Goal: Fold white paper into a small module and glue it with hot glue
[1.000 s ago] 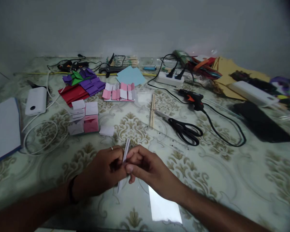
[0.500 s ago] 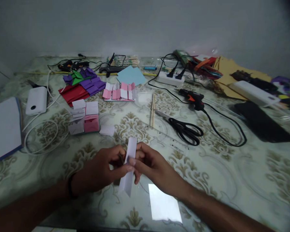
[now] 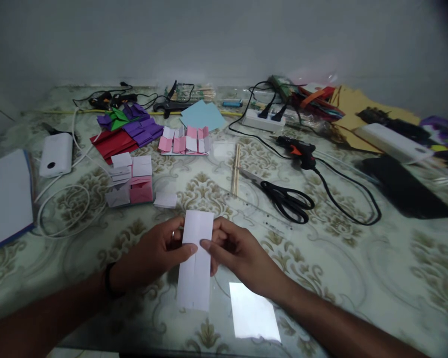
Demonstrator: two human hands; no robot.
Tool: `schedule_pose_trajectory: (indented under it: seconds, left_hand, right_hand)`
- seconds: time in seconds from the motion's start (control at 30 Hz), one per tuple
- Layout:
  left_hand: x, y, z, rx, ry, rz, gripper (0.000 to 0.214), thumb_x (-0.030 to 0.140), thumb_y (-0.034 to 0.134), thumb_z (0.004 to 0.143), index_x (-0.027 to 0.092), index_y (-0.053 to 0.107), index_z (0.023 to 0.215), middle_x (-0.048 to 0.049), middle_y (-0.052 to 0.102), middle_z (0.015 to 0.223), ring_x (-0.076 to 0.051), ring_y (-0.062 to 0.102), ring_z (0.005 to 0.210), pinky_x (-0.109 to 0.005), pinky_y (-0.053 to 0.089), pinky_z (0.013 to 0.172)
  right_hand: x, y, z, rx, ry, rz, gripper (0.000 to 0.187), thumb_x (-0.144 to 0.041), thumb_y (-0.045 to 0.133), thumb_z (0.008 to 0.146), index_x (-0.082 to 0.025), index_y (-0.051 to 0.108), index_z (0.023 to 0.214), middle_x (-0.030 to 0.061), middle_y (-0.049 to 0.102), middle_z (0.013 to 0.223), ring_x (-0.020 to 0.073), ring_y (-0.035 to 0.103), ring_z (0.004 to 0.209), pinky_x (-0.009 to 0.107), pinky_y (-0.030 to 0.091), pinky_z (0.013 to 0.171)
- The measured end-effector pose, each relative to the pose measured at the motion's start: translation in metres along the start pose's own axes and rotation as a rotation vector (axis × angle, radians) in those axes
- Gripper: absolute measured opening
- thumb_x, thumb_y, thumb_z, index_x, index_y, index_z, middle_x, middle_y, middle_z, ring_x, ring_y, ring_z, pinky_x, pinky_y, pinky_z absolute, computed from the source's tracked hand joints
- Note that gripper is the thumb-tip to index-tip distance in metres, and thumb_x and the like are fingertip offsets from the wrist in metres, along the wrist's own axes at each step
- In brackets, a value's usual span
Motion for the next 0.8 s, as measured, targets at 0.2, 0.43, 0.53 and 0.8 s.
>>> schedule_pose_trajectory:
  seconds: [0.2, 0.43, 0.53, 0.8]
  left_hand:
    - [-0.004, 0.001, -0.002, -0.076, 0.001, 0.033, 0.021, 0.022, 0.063, 0.09, 0.021, 0.062, 0.111, 0.0018, 0.075, 0.09, -0.017, 0.072, 0.082, -0.022, 0.052, 0.07]
    - [-0.012, -0.003, -0.003, 0.011, 0.006, 0.167, 0.013, 0.031, 0.061, 0.095, 0.019, 0.063, 0.098, 0.0, 0.073, 0.086, -0.017, 0.068, 0.077, -0.023, 0.05, 0.065]
    - [-0.011, -0.003, -0.003, 0.024, 0.008, 0.148, 0.012, 0.031, 0.062, 0.095, 0.019, 0.06, 0.092, 0.0029, 0.068, 0.078, -0.013, 0.061, 0.068, -0.021, 0.044, 0.06]
    - [0.0, -0.005, -0.003, 0.046, 0.101, 0.108, 0.02, 0.037, 0.063, 0.095, 0.018, 0.061, 0.093, 0.0029, 0.058, 0.075, -0.012, 0.053, 0.066, -0.021, 0.042, 0.057]
  right_hand:
    - [0.0, -0.002, -0.001, 0.04, -0.021, -0.041, 0.033, -0.052, 0.068, 0.097, -0.021, 0.059, 0.094, -0.0042, 0.066, 0.065, 0.0126, 0.062, 0.06, 0.025, 0.048, 0.063]
    - [-0.002, 0.0, -0.002, 0.019, -0.012, -0.089, 0.032, -0.047, 0.077, 0.091, -0.02, 0.059, 0.085, -0.0047, 0.061, 0.066, 0.0113, 0.059, 0.059, 0.023, 0.044, 0.058]
    - [-0.002, -0.001, -0.002, 0.031, -0.028, -0.097, 0.029, -0.044, 0.077, 0.092, -0.02, 0.061, 0.087, -0.0046, 0.061, 0.066, 0.0111, 0.058, 0.058, 0.023, 0.044, 0.057]
    - [-0.006, -0.003, -0.004, -0.011, -0.111, 0.03, 0.016, -0.036, 0.073, 0.096, -0.02, 0.071, 0.1, -0.0021, 0.068, 0.07, 0.0106, 0.063, 0.059, 0.023, 0.05, 0.061]
Point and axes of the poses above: each hand's wrist, its own z-axis towards the middle knuckle, its own y-axis out of the palm, x = y × z, the point moved 3 cm from there along z, towards the middle knuckle
